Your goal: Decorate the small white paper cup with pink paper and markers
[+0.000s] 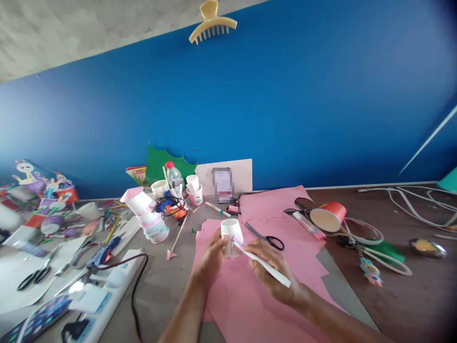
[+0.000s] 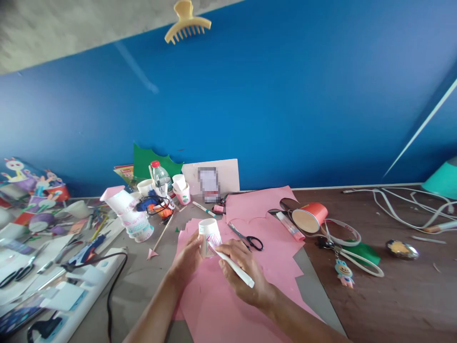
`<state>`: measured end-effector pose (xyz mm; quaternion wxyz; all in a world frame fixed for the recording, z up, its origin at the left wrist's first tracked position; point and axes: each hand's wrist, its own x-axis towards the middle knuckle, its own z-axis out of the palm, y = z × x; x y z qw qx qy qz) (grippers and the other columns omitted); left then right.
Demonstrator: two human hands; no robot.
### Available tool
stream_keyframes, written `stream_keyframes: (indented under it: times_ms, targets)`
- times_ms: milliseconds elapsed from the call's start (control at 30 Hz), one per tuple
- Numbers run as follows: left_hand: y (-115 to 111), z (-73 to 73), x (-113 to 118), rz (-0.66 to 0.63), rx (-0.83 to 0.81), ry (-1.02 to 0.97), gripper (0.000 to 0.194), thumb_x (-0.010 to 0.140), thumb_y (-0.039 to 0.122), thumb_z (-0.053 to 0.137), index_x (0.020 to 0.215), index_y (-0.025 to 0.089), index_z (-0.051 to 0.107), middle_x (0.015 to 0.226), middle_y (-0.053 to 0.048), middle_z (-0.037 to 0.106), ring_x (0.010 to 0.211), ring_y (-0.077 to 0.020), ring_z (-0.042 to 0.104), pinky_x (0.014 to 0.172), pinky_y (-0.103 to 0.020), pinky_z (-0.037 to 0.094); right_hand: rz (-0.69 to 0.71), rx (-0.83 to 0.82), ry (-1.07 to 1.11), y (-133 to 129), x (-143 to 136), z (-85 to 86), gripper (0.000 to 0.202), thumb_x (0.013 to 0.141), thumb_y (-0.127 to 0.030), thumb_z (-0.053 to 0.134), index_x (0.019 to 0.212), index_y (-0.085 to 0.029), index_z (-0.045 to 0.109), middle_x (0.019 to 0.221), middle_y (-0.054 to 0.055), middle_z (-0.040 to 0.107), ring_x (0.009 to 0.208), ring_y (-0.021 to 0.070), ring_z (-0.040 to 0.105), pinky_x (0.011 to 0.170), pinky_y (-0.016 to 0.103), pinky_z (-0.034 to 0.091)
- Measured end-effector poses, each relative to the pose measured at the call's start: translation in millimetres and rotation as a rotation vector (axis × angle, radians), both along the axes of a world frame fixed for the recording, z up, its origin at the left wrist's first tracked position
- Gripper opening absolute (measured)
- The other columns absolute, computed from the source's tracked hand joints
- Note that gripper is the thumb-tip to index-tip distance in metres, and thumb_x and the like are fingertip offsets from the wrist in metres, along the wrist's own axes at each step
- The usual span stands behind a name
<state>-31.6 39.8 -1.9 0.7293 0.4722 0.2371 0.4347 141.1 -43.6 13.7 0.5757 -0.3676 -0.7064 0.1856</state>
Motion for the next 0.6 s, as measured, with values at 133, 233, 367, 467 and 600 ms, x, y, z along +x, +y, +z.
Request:
stream_keyframes:
  times_ms: [133,233,367,467,600]
  targets:
    - [-0.4,-1.8,-1.0,-0.024,0.017,-0.022,0.05,0.083,0.043,0.069,0.128,0.022,0.064,0.109,-0.009,0.072,0.095,-0.0245,0.066,0.084,-0.033,0.049,-0.025,0.008,-0.036,-0.5,-1.1,0.1,0.029,0.092,-0.013,0.053,0.115,-0.026,0.063,0.09,0.004,0.068,0.078,0.0185,0.064,0.071,0.031,0.052]
    - [-0.5,-1.8,-1.2,-0.013,0.005,-0.028,0.048,0.084,0.042,0.068,0.128,0.022,0.064,0.109,-0.009,0.072,0.095,-0.0246,0.067,0.084,-0.033,0.05,-0.052,0.003,-0.055,-1.4,-2.0,1.9,0.027,0.091,-0.014,0.052,0.112,-0.026,0.064,0.088,0.004,0.069,0.077,0.0187,0.064,0.07,0.031,0.052]
    - [0.8,-2.9,-1.6,0.018,-0.025,-0.02,0.05,0.083,0.043,0.069,0.127,0.019,0.065,0.106,-0.011,0.073,0.096,-0.0263,0.067,0.083,-0.034,0.052,-0.094,0.017,-0.077,-4.0,-0.1,6.6,0.018,0.091,-0.017,0.053,0.103,-0.025,0.064,0.082,0.002,0.07,0.073,0.0192,0.063,0.069,0.032,0.05]
    - [1.8,-3.8,-1.3,0.016,-0.042,-0.036,0.052,0.081,0.045,0.071,0.125,0.018,0.066,0.103,-0.011,0.074,0.096,-0.0272,0.068,0.083,-0.035,0.053,-0.094,0.034,-0.076,-5.9,2.9,10.1,0.015,0.091,-0.019,0.052,0.098,-0.025,0.063,0.076,0.001,0.068,0.068,0.0184,0.061,0.066,0.032,0.048]
    - [0.4,-0.7,0.1,-0.011,-0.037,-0.037,0.053,0.081,0.046,0.071,0.126,0.019,0.065,0.102,-0.01,0.074,0.097,-0.0275,0.068,0.082,-0.036,0.053,-0.109,0.027,-0.026,-5.1,3.3,8.2,0.017,0.093,-0.021,0.053,0.105,-0.026,0.064,0.084,0.002,0.068,0.074,0.0187,0.064,0.068,0.031,0.05]
